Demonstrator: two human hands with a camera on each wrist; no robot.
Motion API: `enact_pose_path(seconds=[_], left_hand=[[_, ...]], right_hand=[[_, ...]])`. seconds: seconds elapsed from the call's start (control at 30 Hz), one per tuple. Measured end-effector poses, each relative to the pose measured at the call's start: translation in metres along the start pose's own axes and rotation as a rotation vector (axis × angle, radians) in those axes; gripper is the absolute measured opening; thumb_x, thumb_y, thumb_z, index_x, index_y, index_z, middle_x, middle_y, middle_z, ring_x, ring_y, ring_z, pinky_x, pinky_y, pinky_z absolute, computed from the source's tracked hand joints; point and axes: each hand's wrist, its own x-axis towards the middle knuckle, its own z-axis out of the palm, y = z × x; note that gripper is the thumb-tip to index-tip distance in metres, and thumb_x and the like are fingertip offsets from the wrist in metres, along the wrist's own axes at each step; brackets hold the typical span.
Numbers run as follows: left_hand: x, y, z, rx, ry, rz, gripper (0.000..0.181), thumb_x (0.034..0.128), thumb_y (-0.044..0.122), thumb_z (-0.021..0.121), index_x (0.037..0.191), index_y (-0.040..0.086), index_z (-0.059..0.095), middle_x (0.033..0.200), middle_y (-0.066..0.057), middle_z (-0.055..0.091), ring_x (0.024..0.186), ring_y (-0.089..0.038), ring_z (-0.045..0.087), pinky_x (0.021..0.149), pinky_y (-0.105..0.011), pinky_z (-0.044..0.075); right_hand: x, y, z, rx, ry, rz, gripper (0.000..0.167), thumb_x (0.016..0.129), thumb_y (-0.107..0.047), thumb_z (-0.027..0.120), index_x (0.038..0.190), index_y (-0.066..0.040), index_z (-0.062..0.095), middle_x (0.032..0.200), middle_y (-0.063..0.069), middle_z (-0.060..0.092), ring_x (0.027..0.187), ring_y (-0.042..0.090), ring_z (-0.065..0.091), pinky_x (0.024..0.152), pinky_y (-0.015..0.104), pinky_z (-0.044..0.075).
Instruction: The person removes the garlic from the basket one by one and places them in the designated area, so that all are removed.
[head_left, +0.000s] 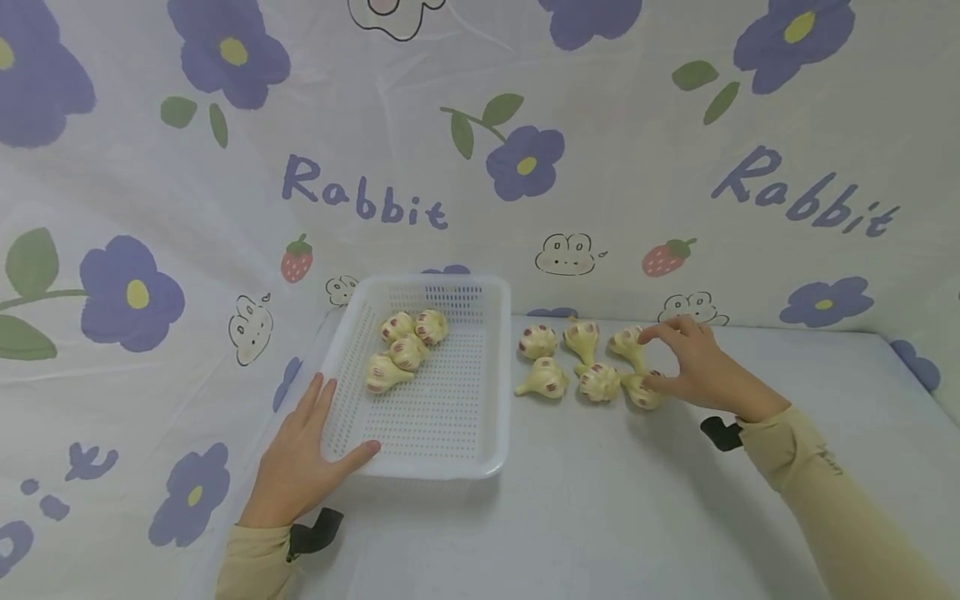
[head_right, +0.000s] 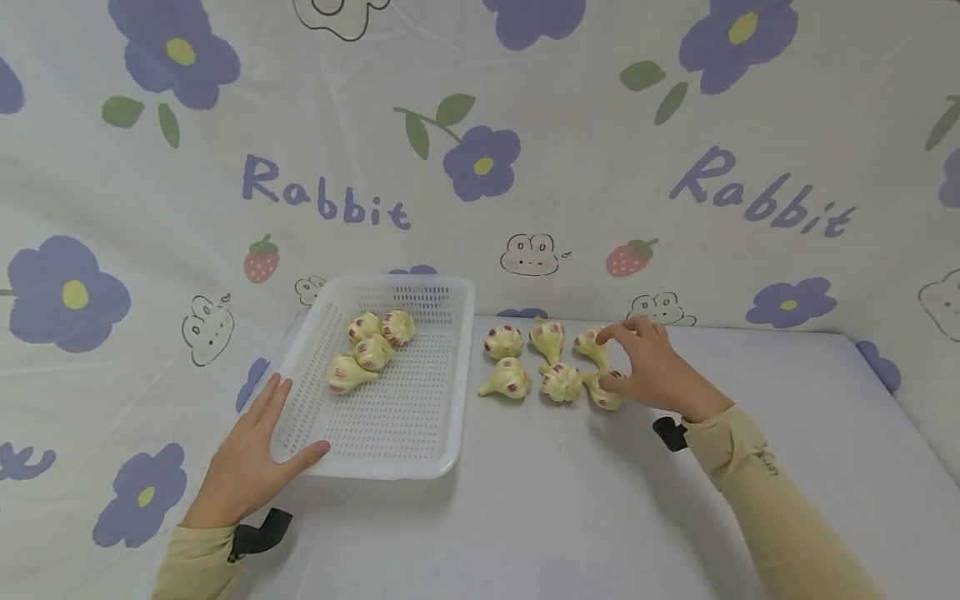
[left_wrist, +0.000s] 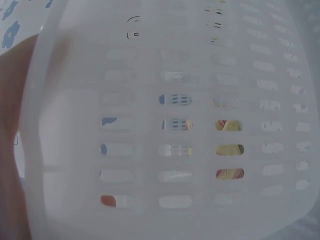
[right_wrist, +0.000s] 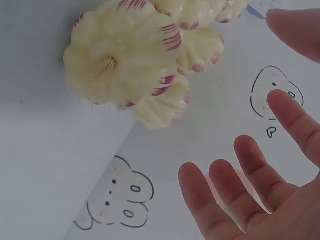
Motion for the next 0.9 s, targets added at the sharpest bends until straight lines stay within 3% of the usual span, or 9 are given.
enact_pose_path(seconds=[0.27,0.57,0.9], left_hand=[[0.001,-0.001,0.000,-0.009,0.009,0.020,0.111,0.0878,0.072,0.066,0.167,0.008,0.022,0.175,-0.017,0.015,0.151,-0.049,0.034,0.115,-0.070,0.037],[0.002,-0.003,0.003,-0.018,0.008,0.029,0.111,0.0878,0.072,0.067,0.167,0.008,0.022,0.175,-0.017,0.014,0.152,-0.049,0.032,0.115,-0.069,0.037],[0.001,-0.005,0.003,-0.016,0.008,0.030,0.110,0.0882,0.072,0.066,0.166,0.008,0.022,0.175,-0.017,0.014,0.154,-0.047,0.029,0.117,-0.067,0.035]], right_hand=[[0.007,-0.013,0.005,0.013,-0.011,0.002,0.048,0.089,-0.022,0.082,0.130,-0.008,0.060,0.133,0.027,0.048,0.125,0.046,0.041,0.093,0.065,0.046],[0.024,-0.036,0.008,0.011,-0.024,-0.035,0.045,0.090,-0.020,0.080,0.130,-0.009,0.061,0.140,0.026,0.047,0.130,0.044,0.041,0.103,0.067,0.044],[0.049,-0.078,0.006,0.026,-0.038,-0.140,0.047,0.089,-0.019,0.079,0.132,-0.011,0.061,0.142,0.023,0.048,0.132,0.041,0.041,0.104,0.061,0.046]])
